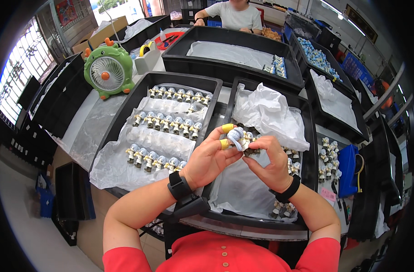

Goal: The person assembles small cylindrical components by hand, picking up individual units from a tray and attaching a yellow cap to each one. The person then places the assembled units into a second tray lined with white tissue paper. The process is repeated continuously throughout the clip.

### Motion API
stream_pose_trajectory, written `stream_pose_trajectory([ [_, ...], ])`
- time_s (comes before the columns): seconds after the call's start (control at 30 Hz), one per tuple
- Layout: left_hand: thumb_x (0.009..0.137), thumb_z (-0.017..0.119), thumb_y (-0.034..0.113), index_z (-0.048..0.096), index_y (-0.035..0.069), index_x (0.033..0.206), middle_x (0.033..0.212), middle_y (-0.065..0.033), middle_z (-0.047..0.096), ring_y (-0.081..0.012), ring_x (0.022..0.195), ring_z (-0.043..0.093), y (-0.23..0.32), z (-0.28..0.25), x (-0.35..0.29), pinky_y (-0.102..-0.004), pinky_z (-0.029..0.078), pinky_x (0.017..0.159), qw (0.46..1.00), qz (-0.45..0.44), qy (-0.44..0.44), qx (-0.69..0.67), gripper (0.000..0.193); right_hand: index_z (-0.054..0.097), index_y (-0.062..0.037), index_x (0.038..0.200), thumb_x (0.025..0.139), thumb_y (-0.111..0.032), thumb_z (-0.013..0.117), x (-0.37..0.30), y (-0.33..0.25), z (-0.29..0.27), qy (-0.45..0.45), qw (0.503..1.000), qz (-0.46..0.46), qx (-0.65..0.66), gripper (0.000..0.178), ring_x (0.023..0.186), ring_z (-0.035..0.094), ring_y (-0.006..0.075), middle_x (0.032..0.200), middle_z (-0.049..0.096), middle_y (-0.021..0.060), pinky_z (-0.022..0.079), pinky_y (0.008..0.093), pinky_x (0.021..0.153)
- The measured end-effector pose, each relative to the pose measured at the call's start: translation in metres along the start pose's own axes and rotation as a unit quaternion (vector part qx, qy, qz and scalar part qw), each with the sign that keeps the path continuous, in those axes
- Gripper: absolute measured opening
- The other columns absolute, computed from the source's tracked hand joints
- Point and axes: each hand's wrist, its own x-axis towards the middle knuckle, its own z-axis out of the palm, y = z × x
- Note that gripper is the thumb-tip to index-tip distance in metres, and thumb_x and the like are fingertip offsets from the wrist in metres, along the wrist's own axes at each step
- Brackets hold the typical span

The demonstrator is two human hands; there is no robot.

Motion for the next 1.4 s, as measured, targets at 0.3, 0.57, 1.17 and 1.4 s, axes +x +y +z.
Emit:
stream_pose_trajectory([
  [0.3,0.095,0.047,0.011,0.039,0.010,0.129,0.134,-0.0106,0.048,-0.0259,0.121,0.050,-0.002,-0.002,0.000,-0.0426,0.037,0.105,0.998,0.016,0.039,0.055,0.035,0.052,-0.0008,0.114,0.086,-0.004,0.063,-0.009,0.005,0.003,-0.015,0.952,0.193,0.239,0.030,0.090,0.064,0.0141,0.103,0.063,0.0097,0.051,0.0266,0.080],
  [0.57,0.091,0.060,0.012,0.042,0.009,0.124,0.126,-0.0087,0.052,-0.0243,0.118,0.052,-0.002,-0.004,0.001,-0.0419,0.039,0.103,0.995,0.009,0.053,0.081,0.038,0.038,-0.0026,0.128,0.093,-0.006,0.054,-0.004,-0.003,-0.003,-0.064,0.881,0.284,0.372,0.038,0.093,0.064,0.0163,0.105,0.063,0.0125,0.050,0.0269,0.084],
  [1.17,0.091,0.057,0.007,0.046,0.009,0.117,0.118,-0.0042,0.056,-0.0143,0.110,0.055,-0.002,0.001,0.000,-0.0316,0.044,0.094,0.989,0.034,0.044,0.136,0.028,0.040,-0.0014,0.122,0.092,-0.004,0.055,-0.010,0.002,0.004,-0.079,0.920,0.229,0.308,0.034,0.093,0.064,0.0172,0.106,0.064,0.0149,0.050,0.0281,0.083],
  [1.4,0.090,0.058,0.004,0.048,0.011,0.116,0.117,-0.0040,0.055,-0.0143,0.108,0.054,-0.002,-0.002,0.000,-0.0318,0.045,0.092,0.989,0.035,0.040,0.138,0.028,0.041,-0.0007,0.121,0.092,-0.004,0.056,-0.010,0.003,0.005,-0.079,0.922,0.223,0.305,0.033,0.093,0.064,0.0174,0.106,0.064,0.0149,0.050,0.0278,0.083],
])
